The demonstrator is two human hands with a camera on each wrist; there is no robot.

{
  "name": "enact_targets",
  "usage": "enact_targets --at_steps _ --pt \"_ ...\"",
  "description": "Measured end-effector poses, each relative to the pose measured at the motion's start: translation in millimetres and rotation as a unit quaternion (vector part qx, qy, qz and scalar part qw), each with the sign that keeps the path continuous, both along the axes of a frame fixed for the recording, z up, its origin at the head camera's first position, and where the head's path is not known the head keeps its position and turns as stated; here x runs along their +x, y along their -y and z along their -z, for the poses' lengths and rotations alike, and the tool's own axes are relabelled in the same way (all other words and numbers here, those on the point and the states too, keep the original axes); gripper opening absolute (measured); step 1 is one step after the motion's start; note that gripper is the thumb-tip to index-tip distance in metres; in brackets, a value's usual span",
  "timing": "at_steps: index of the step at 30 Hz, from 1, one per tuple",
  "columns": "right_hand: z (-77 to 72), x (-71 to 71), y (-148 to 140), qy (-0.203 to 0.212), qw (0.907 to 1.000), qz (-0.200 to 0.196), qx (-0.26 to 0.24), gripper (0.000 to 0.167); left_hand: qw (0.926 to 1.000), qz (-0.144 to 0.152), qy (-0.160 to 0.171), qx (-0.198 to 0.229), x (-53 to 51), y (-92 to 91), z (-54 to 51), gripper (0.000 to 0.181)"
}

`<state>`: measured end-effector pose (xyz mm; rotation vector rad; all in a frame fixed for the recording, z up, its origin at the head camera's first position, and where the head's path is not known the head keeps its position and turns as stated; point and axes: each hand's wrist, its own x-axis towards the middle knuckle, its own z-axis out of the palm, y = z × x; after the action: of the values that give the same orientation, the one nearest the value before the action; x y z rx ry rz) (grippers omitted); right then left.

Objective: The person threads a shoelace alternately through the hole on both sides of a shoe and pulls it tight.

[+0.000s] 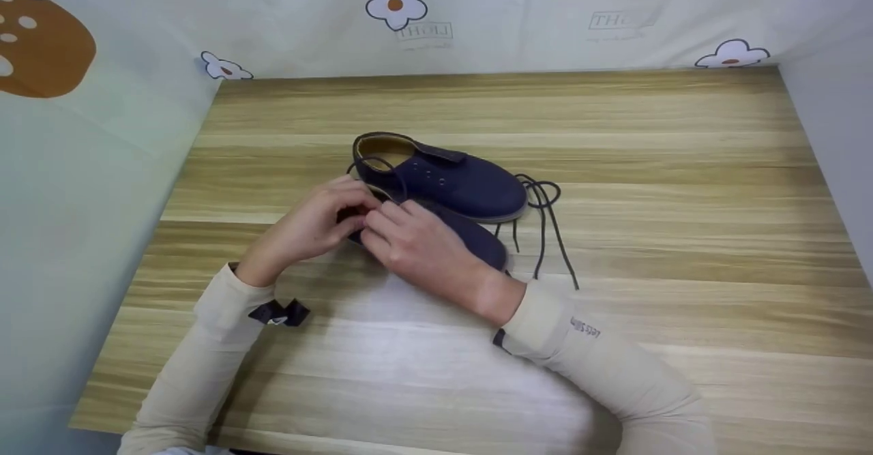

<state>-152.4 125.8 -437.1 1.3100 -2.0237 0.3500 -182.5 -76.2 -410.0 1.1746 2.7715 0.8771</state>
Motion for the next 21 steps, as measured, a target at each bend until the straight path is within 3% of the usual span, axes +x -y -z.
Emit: enact_targets --at_steps 12,16,21 --pt "-14.1 47.0 23.6 -0.035 0.9902 -0.134 -0.018 0.012 0.9998 -0.007 -0.016 -0.003 0.5 -1.9 1.1 0.009" --pt "-26.2 58.5 25.9 -0.059 0.9810 -0.180 -0.044 0.014 0.9996 -0.010 -0.028 0.001 0.3 -1.9 1.6 0.009" --pt "-51.5 71.2 28.1 -0.101 0.9638 -0.235 -0.075 0.019 0.9992 -0.014 -0.036 -0.005 -0.1 -2.4 2.7 0.010"
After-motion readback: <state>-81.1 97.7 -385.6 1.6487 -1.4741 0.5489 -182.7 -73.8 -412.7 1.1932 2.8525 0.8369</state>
